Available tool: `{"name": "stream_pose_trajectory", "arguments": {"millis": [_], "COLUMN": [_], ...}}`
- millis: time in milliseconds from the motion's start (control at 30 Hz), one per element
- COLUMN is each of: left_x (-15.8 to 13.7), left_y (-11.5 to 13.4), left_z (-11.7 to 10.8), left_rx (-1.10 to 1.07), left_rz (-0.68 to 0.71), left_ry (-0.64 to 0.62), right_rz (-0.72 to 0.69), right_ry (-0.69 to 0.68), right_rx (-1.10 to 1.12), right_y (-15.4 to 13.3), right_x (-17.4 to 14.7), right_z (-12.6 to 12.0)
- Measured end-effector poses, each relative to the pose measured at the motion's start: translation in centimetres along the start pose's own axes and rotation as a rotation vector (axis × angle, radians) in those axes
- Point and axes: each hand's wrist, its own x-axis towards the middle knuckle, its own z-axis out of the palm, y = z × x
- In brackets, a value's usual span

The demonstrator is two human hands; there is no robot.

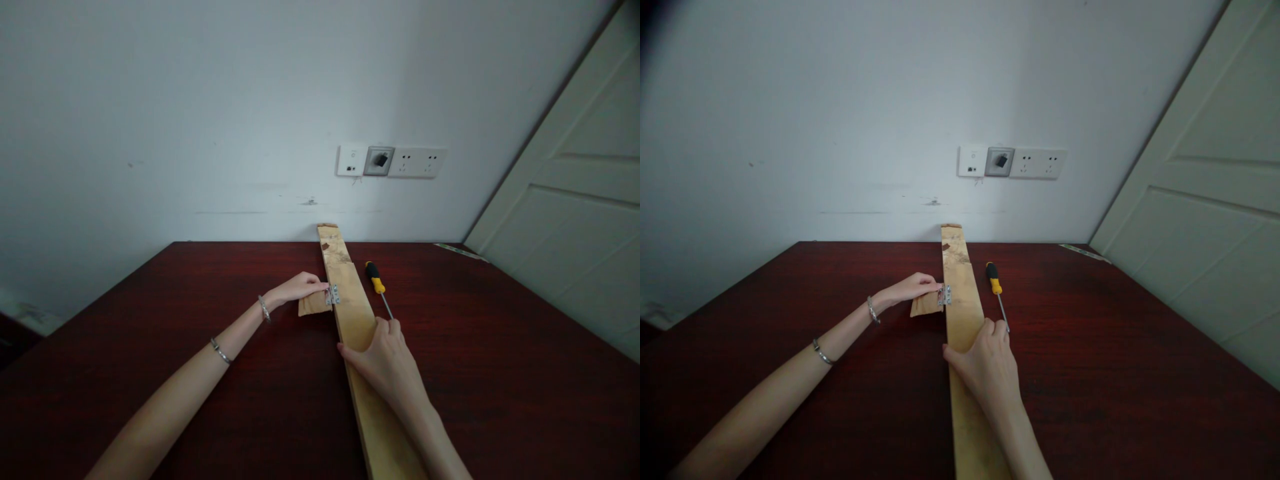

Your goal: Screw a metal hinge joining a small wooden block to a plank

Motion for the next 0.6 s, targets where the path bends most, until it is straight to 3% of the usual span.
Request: {"name": "stream_pose_trajectory", "arguments": {"millis": [600], "left_x": [-0.06], "left_y": [0.59], "left_z": [-0.2], "left_rx": [-0.002], "left_rz": [0.039], "left_ry": [0.01], "right_rz": [-0.017], "right_ry": [0.001], "right_rx": [0.053], "right_y": [0.17], "right_x": [0.18], "right_z": [-0.14]}}
